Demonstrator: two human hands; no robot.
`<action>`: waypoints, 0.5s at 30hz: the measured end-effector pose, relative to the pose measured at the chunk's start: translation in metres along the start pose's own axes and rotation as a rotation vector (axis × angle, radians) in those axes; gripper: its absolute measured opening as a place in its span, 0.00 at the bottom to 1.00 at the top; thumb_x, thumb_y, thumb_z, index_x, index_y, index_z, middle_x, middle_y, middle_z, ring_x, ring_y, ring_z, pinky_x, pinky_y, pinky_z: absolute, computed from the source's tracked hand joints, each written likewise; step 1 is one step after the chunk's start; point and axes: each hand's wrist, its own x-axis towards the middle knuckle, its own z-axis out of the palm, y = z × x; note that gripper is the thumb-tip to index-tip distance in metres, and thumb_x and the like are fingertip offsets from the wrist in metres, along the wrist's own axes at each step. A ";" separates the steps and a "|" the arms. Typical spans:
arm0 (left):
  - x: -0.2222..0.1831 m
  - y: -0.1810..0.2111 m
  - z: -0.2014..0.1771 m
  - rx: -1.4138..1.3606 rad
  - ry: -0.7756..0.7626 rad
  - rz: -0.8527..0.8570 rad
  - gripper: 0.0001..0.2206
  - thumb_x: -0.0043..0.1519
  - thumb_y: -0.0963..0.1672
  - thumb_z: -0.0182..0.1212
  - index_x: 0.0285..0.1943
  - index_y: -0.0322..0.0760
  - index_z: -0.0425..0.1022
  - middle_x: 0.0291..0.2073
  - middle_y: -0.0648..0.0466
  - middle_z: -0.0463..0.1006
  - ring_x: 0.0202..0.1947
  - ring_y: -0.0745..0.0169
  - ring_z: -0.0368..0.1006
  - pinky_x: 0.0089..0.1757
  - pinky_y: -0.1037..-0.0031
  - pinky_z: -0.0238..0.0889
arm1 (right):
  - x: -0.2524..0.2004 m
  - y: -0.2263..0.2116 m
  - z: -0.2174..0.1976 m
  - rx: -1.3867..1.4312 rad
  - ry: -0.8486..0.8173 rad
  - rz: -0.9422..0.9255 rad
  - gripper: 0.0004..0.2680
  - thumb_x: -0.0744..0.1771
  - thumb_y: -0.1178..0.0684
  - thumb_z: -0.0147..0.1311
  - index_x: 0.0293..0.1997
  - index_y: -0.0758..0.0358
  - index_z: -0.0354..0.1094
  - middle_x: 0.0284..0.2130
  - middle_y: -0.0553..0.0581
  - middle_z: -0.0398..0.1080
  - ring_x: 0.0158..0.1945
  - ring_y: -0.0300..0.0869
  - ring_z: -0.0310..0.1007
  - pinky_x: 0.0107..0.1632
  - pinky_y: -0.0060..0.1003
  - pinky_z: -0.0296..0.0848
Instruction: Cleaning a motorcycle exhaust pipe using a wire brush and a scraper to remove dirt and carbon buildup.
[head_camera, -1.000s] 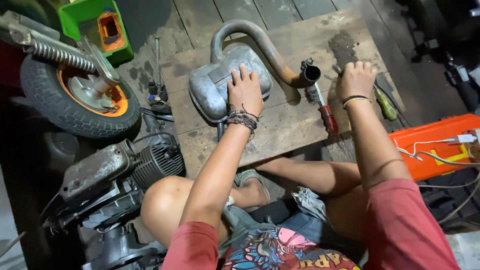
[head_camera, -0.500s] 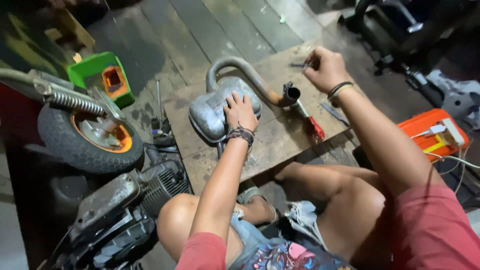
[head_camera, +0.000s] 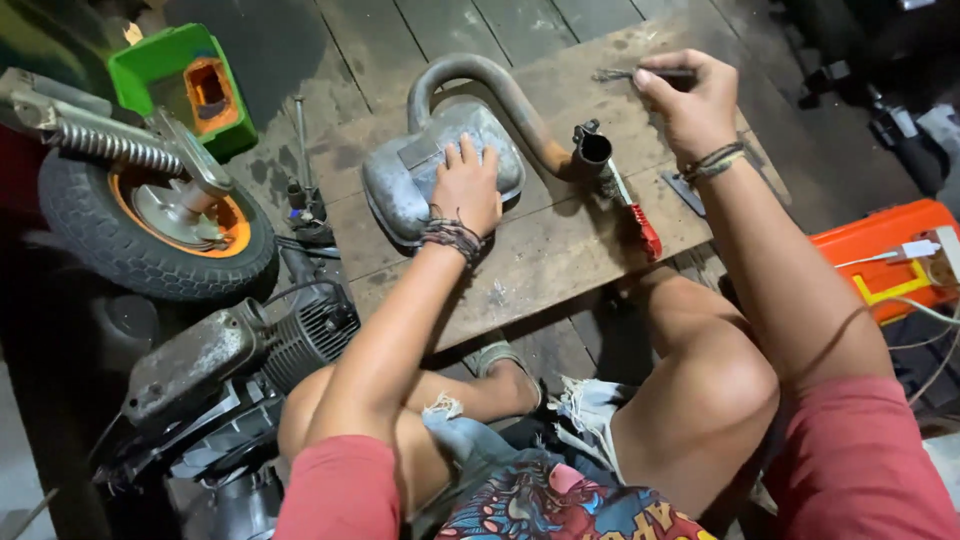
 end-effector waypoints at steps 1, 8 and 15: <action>-0.001 -0.004 -0.004 0.000 -0.006 0.005 0.31 0.53 0.52 0.68 0.64 0.40 0.67 0.65 0.31 0.66 0.61 0.31 0.65 0.50 0.53 0.69 | 0.005 0.006 0.003 0.001 0.002 0.008 0.04 0.68 0.57 0.67 0.42 0.61 0.76 0.28 0.53 0.76 0.29 0.32 0.73 0.31 0.26 0.74; 0.006 -0.016 -0.024 -0.232 -0.021 -0.054 0.26 0.56 0.57 0.67 0.56 0.41 0.75 0.60 0.38 0.72 0.57 0.36 0.67 0.50 0.52 0.67 | 0.021 0.016 0.026 -0.032 -0.235 -0.289 0.06 0.71 0.67 0.53 0.44 0.64 0.61 0.40 0.60 0.71 0.44 0.43 0.74 0.47 0.34 0.78; 0.008 0.002 -0.002 -0.042 0.152 -0.112 0.29 0.47 0.58 0.75 0.53 0.46 0.76 0.56 0.43 0.73 0.52 0.40 0.69 0.46 0.58 0.70 | -0.019 -0.014 0.014 -0.128 -0.386 -0.419 0.08 0.71 0.63 0.48 0.56 0.72 0.61 0.44 0.63 0.69 0.47 0.48 0.74 0.51 0.39 0.76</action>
